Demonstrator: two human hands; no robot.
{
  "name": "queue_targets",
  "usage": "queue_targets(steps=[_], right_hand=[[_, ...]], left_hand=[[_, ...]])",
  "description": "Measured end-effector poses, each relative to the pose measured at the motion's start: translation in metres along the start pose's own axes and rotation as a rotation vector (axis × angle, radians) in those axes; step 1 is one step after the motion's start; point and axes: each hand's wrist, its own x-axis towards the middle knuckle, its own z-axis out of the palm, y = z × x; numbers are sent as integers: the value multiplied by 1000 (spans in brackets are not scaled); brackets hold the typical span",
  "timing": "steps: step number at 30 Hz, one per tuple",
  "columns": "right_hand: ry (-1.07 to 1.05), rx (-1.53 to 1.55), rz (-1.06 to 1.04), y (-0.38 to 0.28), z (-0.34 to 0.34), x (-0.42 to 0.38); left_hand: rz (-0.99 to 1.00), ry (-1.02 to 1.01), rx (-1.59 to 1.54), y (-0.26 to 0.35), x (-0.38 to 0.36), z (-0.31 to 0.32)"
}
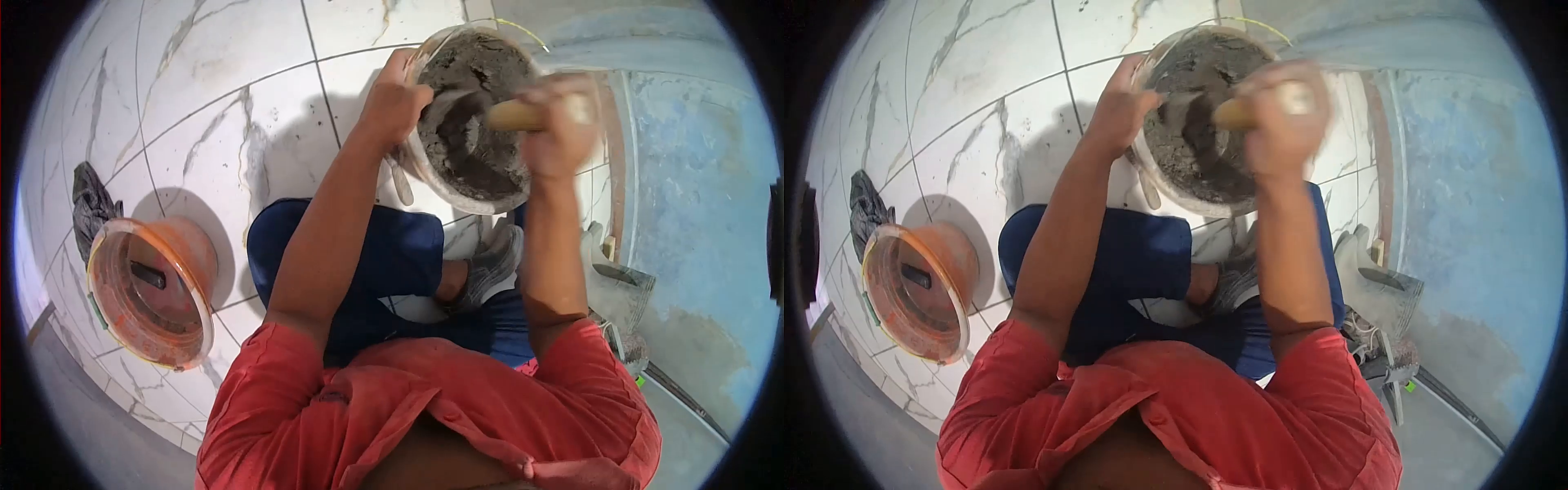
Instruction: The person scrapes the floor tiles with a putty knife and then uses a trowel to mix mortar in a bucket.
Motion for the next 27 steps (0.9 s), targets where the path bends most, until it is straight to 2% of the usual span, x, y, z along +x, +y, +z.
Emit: queue_targets(steps=[2, 3, 4, 5, 6, 8, 10, 11, 12, 13, 14, 15, 17, 19, 21, 23, 25, 27], right_hand=[[-185, -375, -19, 33, -11, -14], [-141, -450, -70, 27, -12, -7], [-139, -440, -80, 22, -11, -1], [-65, -182, -56, -2, -1, 1], [19, 68, -19, -19, 4, -2], [11, 78, -75, -7, 0, -4], [-162, -231, 87, 29, -8, -27], [-164, -249, 74, 18, -10, -20], [-167, -240, 56, 11, -7, -5], [-124, -76, -37, 2, -7, 1], [-73, 81, -108, -9, -7, 0], [-80, 189, -95, -15, -6, 9], [-131, 191, -182, 10, -12, 24], [-218, 134, -280, 26, -15, 36], [-240, 137, -268, 27, -5, 26], [-259, 129, -244, 36, -7, 9], [-363, -97, -224, 57, -20, 0], [-342, 2, -225, 42, -25, 2]], left_hand=[[31, -28, -13, -8, 6, 4], [99, -29, -47, -11, 8, 4], [161, -18, -77, -18, 11, 2], [85, 12, 33, -1, 2, 1], [48, 7, 35, -11, -6, 1], [77, -4, -130, -11, 6, 1], [36, -69, -139, 2, -1, 4], [90, -55, -75, -3, 0, 5], [149, -19, -13, -2, 5, 3], [142, 10, 69, -5, 5, 2], [104, 7, 71, -8, -5, 0], [43, -36, -41, -6, -6, 0], [10, -95, -198, 9, -3, 1], [35, -91, -203, 11, -2, 3], [48, -58, -214, 6, 1, -1], [49, -122, -295, -3, 2, -1], [62, -120, -252, 1, 2, 0], [43, -95, -212, -5, 1, -1]])
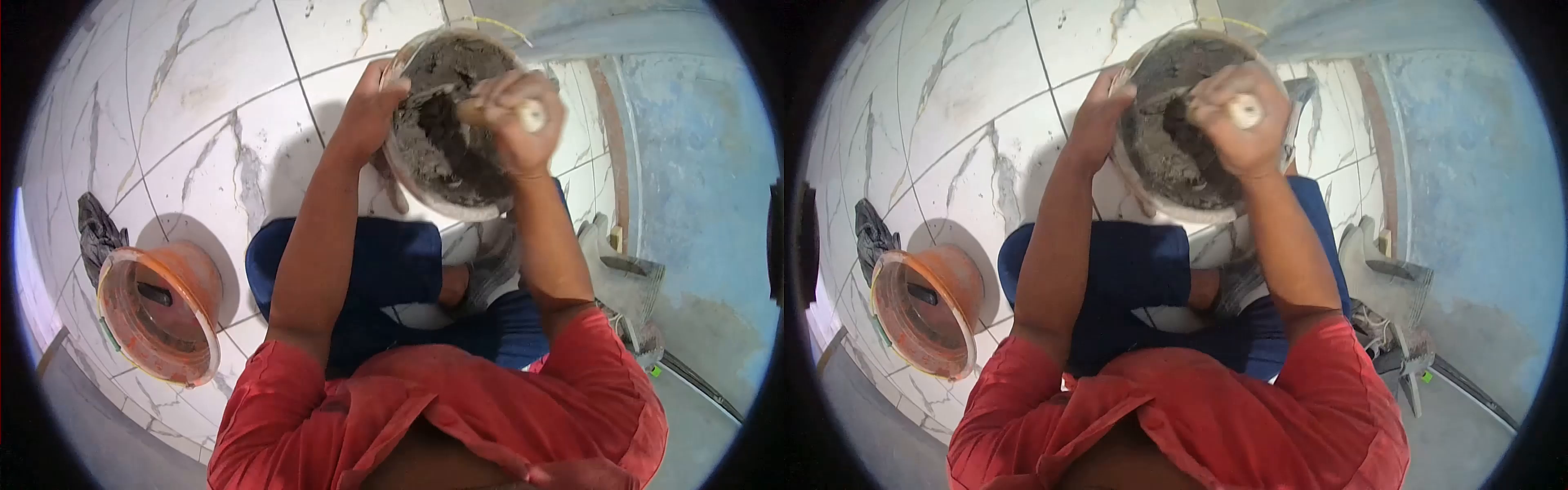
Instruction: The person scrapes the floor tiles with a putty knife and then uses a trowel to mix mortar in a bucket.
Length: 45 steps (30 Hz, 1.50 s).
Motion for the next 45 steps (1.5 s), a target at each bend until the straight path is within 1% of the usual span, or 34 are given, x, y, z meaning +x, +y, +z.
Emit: queue_targets(steps=[1, 3, 4, 5, 7, 8, 9, 11, 12, 14, 15, 17, 18, 19, 21, 22, 23, 25, 28, 30, 31, 32, 34, 35, 37, 38, 39, 40, 41, 42, 43, 44, 45], right_hand=[[51, 82, -4, -13, -3, -2], [104, 162, -111, -32, -7, 13], [138, 152, -187, -34, -7, 18], [135, 152, -190, -30, -4, 19], [144, 6, -212, -17, 4, 13], [107, -54, -220, -3, 9, 6], [76, 0, -56, 4, 13, -7], [8, -44, 58, 8, 13, -24], [-10, -36, 54, 7, 11, -23], [-41, -81, 245, -11, 3, -28], [-43, -83, 234, -21, -3, -24], [-166, -598, 439, -45, -22, -20], [-386, -806, 470, -54, -37, -12], [-377, -807, 479, -55, -41, -9], [-736, -1276, 552, -58, -38, 3], [-833, -1375, 548, -55, -33, 4], [-818, -1384, 560, -53, -34, 5], [-1085, -1399, 633, -53, -36, 6], [-1094, -1382, 662, -73, -32, -4], [-1112, -1343, 611, -82, -41, -7], [-1128, -1301, 566, -85, -47, -8], [-1126, -1300, 565, -90, -52, -6], [-1110, -1325, 420, -103, -57, 2], [-1110, -1322, 426, -108, -53, 7], [-912, -1347, 333, -118, -35, 15], [-893, -1341, 358, -123, -24, 20], [-919, -1378, 319, -128, -12, 29], [-944, -1416, 281, -131, -4, 32], [-923, -1415, 306, -133, 2, 31], [-989, -1420, 265, -135, 7, 30], [-1062, -1423, 219, -135, 10, 28], [-1051, -1394, 187, -132, 10, 23], [-1047, -1392, 198, -126, 9, 19]], left_hand=[[6, -13, -8, -5, 1, 0], [29, -10, -28, -3, 3, 0], [-7, -10, -40, 1, 0, 2], [-32, -14, -46, 7, 0, 3], [-18, -4, -20, 9, 0, 3], [-8, 16, 1, 8, 2, 1], [0, 22, -2, 2, 4, 0], [5, 0, -66, -4, 8, 0], [-18, 0, 8, -2, 9, -2], [-79, 16, -1, 5, 0, 2], [-107, 35, -3, 11, 3, 2], [-81, 9, 12, 11, 3, 0], [-58, -15, 28, 10, 3, -1], [-65, -25, 31, 9, 1, -1], [-114, 0, 52, 17, 0, 2], [-112, -5, 53, 24, -5, 5], [-110, -24, 55, 23, -4, 7], [-86, -2, -15, 16, -2, 6], [-34, 1, -34, 7, 4, 7], [-4, 5, -39, 6, 5, 8], [-12, 30, 7, 6, 5, 8], [-22, 53, 55, 6, 5, 8], [-28, 46, 90, 5, 6, 5], [-34, 45, 120, 3, 6, 4], [-25, 32, 70, 5, 5, 4], [-8, 21, 21, 5, 5, 5], [-17, 0, 38, 2, 6, 4], [-25, 23, -2, -2, 8, 2], [-35, 46, -43, -4, 8, 4], [-113, 6, -151, 12, 0, 10], [-120, -7, -143, 21, -3, 15], [-146, 46, -139, 28, -5, 19], [-174, 102, -135, 29, -7, 22]])
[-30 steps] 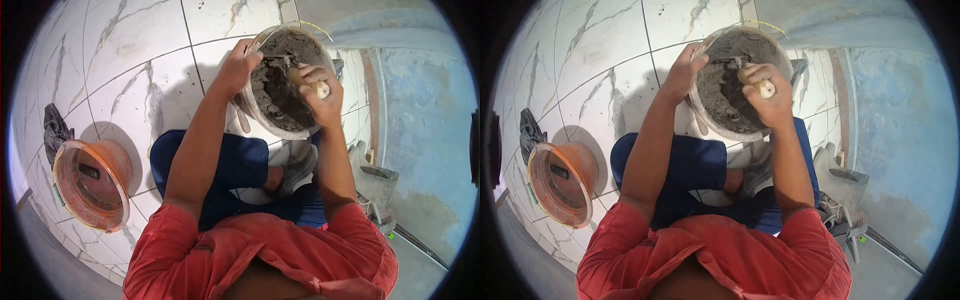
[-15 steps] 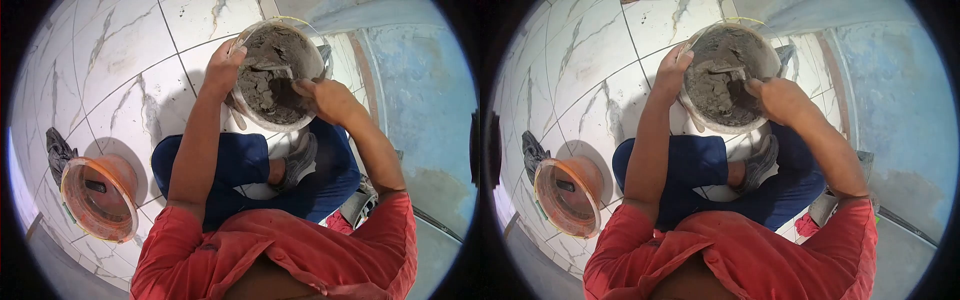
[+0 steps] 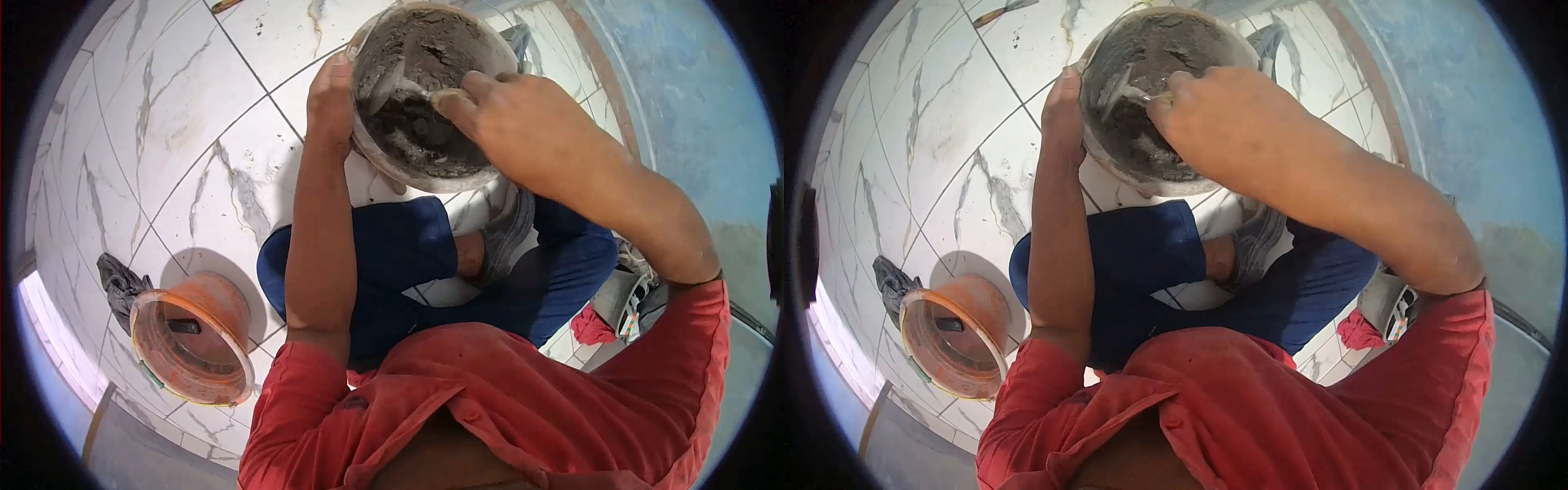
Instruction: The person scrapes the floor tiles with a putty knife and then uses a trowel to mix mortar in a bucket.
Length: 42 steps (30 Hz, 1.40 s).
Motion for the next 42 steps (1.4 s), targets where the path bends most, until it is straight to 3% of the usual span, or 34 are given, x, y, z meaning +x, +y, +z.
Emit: queue_targets(steps=[3, 8, 11, 14, 17, 21, 26, 30, 32, 36, 38, 40, 42], right_hand=[[-8, 23, -31, 4, 26, 16], [-248, 52, -127, -3, 26, 35], [-92, -48, -222, -9, 26, -7], [-103, -110, -195, 6, 19, -24], [-140, -68, -92, 17, -7, -23], [-57, -68, -176, 21, -4, -6], [-409, -130, -161, 11, 18, 34], [-494, -50, -24, 19, 32, 15], [-611, 289, 135, 29, 37, -2], [-624, 376, 125, 41, 35, -25], [-727, 297, 280, 39, 33, -25], [-737, 269, 306, 37, 25, -22], [-695, 238, 139, 35, 7, -21]], left_hand=[[102, -64, -28, -21, 13, -8], [146, -31, 9, -20, 11, -9], [207, -20, 107, -29, 23, -15], [218, -49, 181, -29, 26, -18], [201, -68, 55, -26, 17, -13], [166, -30, 60, -26, 19, -13], [146, -13, -44, -28, 20, -11], [247, 63, 189, -30, 22, -15], [279, 87, 233, -29, 23, -15], [332, 101, 401, -32, 21, -20], [387, 100, 396, -31, 23, -17], [393, 118, 364, -31, 21, -14], [402, 109, 355, -35, 26, -15]])
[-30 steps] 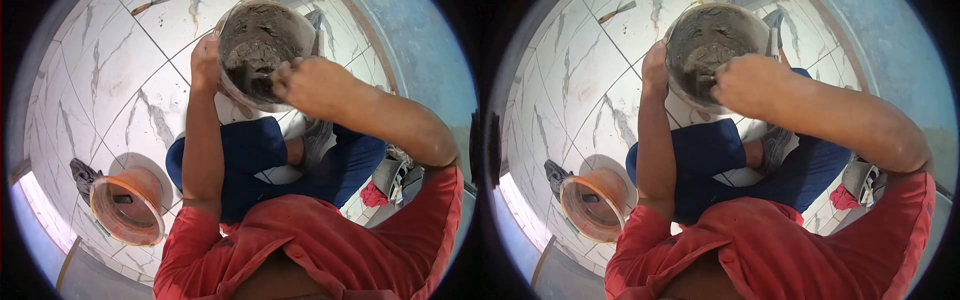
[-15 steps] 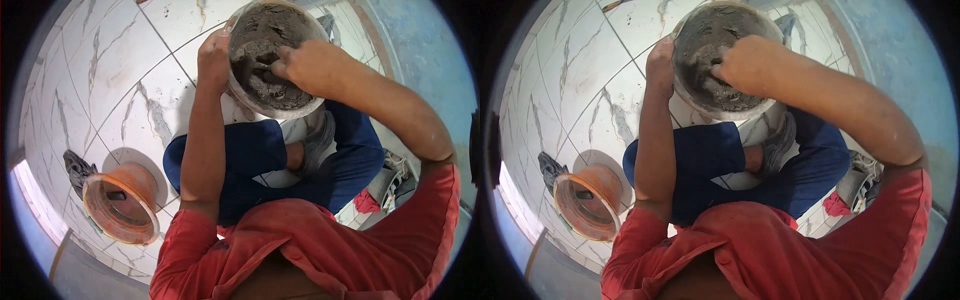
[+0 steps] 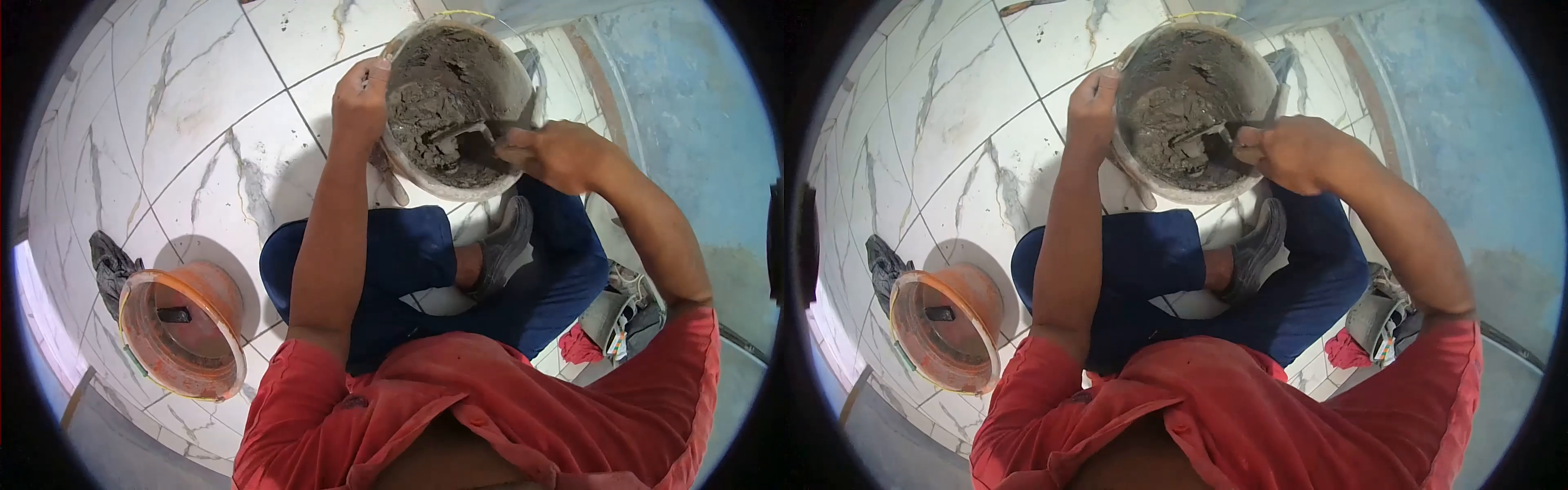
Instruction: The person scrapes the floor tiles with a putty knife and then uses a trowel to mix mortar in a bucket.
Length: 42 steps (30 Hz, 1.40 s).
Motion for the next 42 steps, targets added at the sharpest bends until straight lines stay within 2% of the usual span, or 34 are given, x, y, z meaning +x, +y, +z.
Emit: queue_targets(steps=[1, 3, 4, 7, 10, 11, 12, 14, 15, 16, 18, 19, 20, 22, 24, 25, 26, 27, 28, 29, 30, 32, 35, 36, 39, 42], right_hand=[[-3, -13, -12, 3, -4, -1], [238, -50, -127, 9, 2, -9], [240, -47, -119, 10, 3, -5], [80, 75, 59, -4, 1, 31], [-23, 76, 74, -11, 8, 61], [222, 209, -25, 4, 30, 64], [219, 207, -17, 7, 29, 57], [-200, 861, 267, 16, 12, 42], [-208, 878, 319, 15, 10, 31], [-223, 865, 309, 25, 22, 31], [-154, 345, -215, 46, 67, 36], [255, 231, -230, 32, 81, 36], [263, 229, -222, 12, 65, 34], [98, -162, 62, -27, 27, 22], [169, -218, 39, -33, 21, 10], [89, -220, 90, -33, 9, 1], [1, -230, 134, -35, 0, -3], [113, -233, 102, -25, 2, -9], [106, -246, 95, -17, 5, -8], [196, -238, 93, -7, 7, -5], [294, -231, 94, 3, 6, -1], [323, -263, 19, 12, 0, 2], [482, -368, 171, 9, -6, 5], [472, -365, 167, 9, -4, 9], [228, -259, 294, 16, 8, 27], [128, -273, 272, 23, 27, 47]], left_hand=[[-7, 0, -5, -6, 1, -2], [-30, 7, 8, -5, -4, -5], [-14, 0, 12, -2, -1, -2], [-38, -17, -72, 0, 0, 2], [-74, -18, -69, -3, -1, -3], [-69, -28, -48, -2, 0, -1], [-69, -32, -55, -3, -2, 0], [-43, -20, -28, -3, 3, 0], [-42, -12, -31, 0, 5, 0], [-57, 6, 22, 1, 3, -1], [-89, 21, 80, -3, -4, -3], [-83, 25, 66, -2, -3, -2], [-67, 30, 49, 0, 0, 2], [-6, 42, 24, -5, -1, 4], [22, 26, -85, -5, 0, 2], [-74, 8, -29, -6, 0, 1], [-72, 23, -36, -6, 1, 0], [-66, 16, -63, -5, 0, 0], [-61, -4, -87, -5, -2, 1], [-59, -1, -94, -3, -3, 0], [-66, -62, -96, 1, -2, -1], [-95, -178, -94, 4, -4, -5], [-51, -229, -140, -1, -4, -5], [-62, -229, -141, -2, -5, -6], [-156, -311, -352, 5, -5, -6], [-174, -268, -260, 7, -5, -4]])
